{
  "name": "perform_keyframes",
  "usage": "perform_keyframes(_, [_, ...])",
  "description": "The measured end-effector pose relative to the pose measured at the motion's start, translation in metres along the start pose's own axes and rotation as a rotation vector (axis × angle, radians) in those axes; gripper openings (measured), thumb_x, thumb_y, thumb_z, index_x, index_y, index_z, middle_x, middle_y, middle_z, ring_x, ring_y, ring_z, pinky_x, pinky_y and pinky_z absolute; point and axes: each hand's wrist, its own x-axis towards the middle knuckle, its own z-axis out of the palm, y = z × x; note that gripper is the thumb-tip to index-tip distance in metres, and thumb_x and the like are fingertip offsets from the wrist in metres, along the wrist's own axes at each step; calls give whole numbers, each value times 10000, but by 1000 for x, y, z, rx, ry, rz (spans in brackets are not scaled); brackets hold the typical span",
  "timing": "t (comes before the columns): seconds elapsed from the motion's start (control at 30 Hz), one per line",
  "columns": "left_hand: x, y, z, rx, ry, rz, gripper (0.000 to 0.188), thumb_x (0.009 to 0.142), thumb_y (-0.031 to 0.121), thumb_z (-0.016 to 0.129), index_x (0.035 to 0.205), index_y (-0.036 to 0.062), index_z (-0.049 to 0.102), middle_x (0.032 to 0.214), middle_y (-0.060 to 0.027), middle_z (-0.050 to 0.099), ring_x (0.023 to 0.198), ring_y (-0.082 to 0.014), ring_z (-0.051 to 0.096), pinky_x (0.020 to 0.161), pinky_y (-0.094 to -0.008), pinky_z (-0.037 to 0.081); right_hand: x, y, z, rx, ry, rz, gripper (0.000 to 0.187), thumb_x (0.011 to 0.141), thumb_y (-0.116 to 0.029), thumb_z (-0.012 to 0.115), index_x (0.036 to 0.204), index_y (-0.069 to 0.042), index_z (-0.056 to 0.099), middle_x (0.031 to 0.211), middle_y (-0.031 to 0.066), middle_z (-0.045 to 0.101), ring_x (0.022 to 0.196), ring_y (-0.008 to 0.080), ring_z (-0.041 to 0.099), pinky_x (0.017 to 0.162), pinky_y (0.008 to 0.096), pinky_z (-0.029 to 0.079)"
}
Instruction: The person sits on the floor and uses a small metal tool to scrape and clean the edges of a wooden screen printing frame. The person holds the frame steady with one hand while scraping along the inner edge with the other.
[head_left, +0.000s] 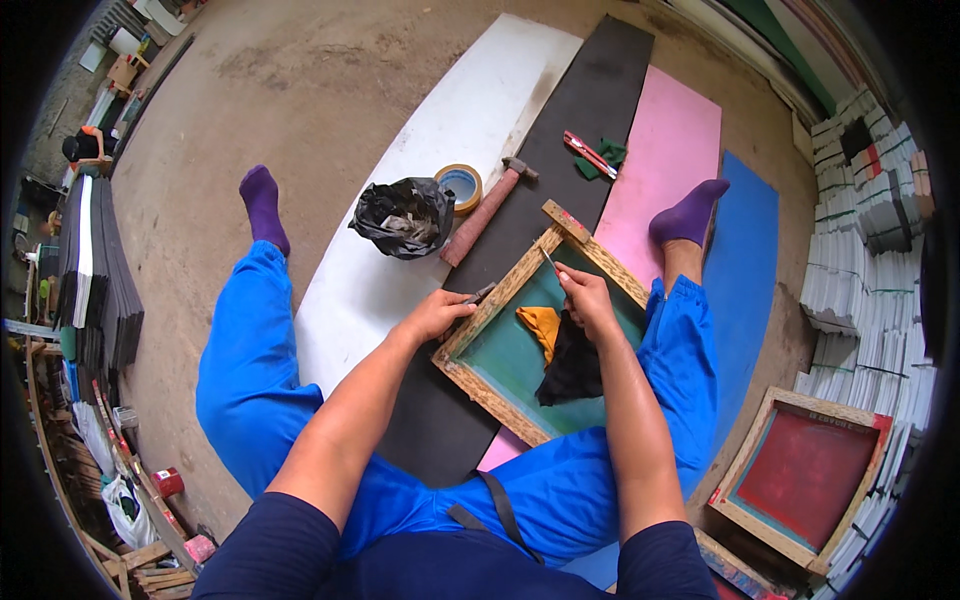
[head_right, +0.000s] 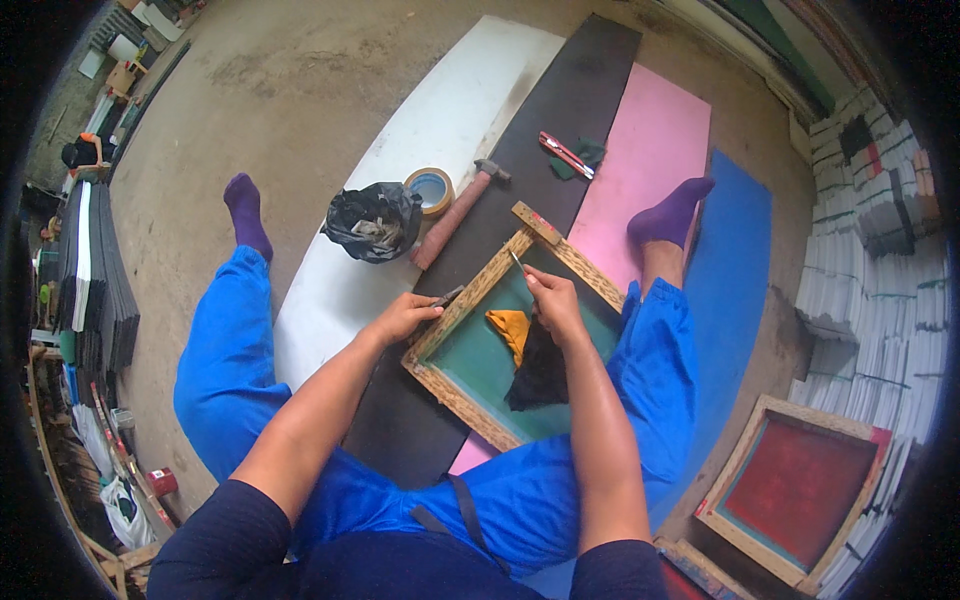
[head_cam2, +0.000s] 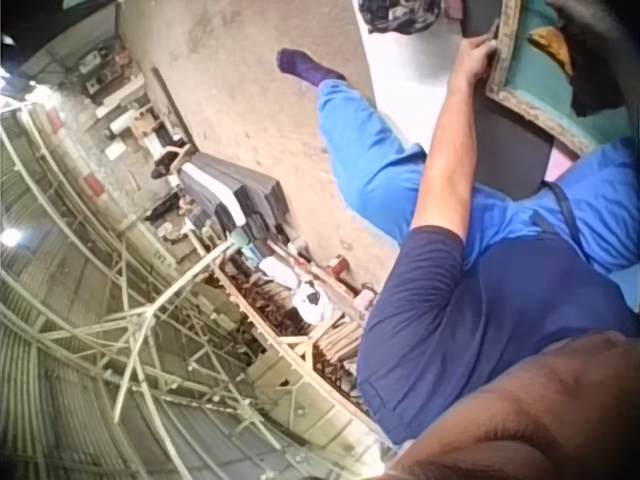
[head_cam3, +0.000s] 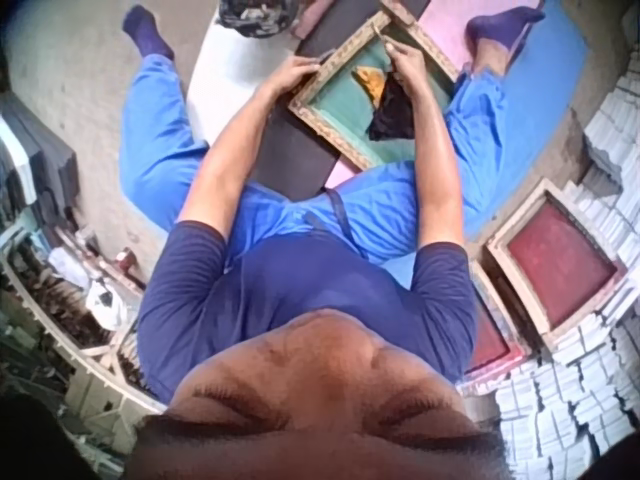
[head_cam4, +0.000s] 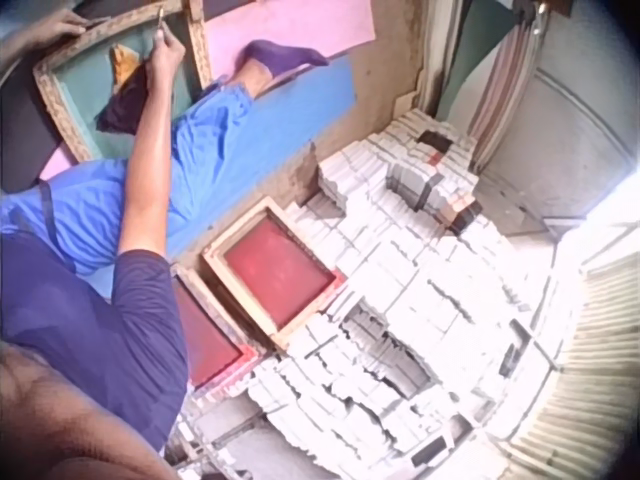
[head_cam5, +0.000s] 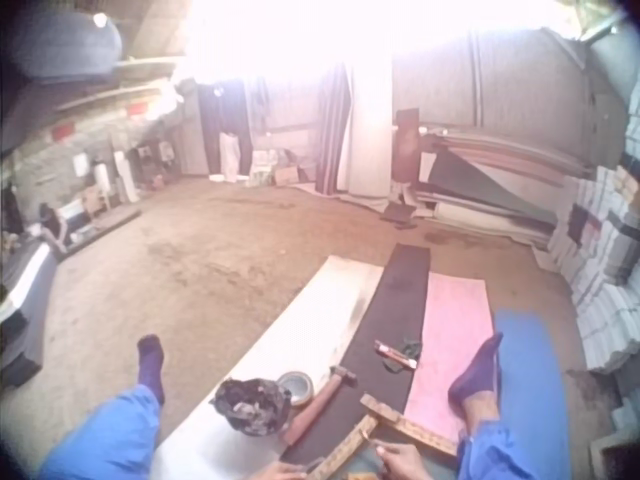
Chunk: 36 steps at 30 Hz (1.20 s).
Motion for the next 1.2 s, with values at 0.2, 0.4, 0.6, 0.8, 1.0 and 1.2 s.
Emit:
perform_keyframes(0.2, [-8,13,-3,30,-21,-106,492,944,329,671,1294,-17,679,1094,-78,742,903,-131,620,833,-296,493,-31,-49,13,-790,256,-180,351,975,-331,607,1312,-275,688,1070,187,738,1021,384,701,887,475,550])
perform_keyframes(0.4, [-3,0,0,10,-1,-8,443,961,302,660,1323,47,682,804,-37,680,489,-95,490,459,-295,416,-26,-47,16,-893,301,-278,312,973,-341,602,1260,-280,708,938,170,744,901,393,714,786,512,565])
perform_keyframes(0.6, [-3,-3,0,-29,-11,-30,443,958,306,664,1333,70,681,793,-27,678,503,-87,489,455,-297,413,-23,-56,21,-1072,241,-224,341,984,-297,568,1307,-272,677,944,187,744,881,385,723,785,519,572])
perform_keyframes(0.8, [2,-16,3,46,52,126,432,962,311,664,1332,89,686,767,-12,660,491,-76,443,453,-290,383,-24,-63,39,-1144,233,-143,378,997,-262,538,1364,-247,631,947,191,744,884,384,728,805,519,576])
perform_keyframes(1.0, [-1,-13,0,-14,-5,-18,437,951,318,672,1320,85,695,813,-41,696,523,-90,487,477,-288,400,-29,-52,36,-946,230,-116,367,995,-250,566,1347,-212,658,1044,212,736,977,405,711,869,501,560])
perform_keyframes(1.2, [5,-10,3,-40,9,-7,466,944,330,666,1319,54,687,842,-61,707,528,-102,511,490,-293,432,-6,-15,18,-434,242,-290,344,977,-252,611,1297,-155,692,1063,228,723,1022,399,702,898,468,546])
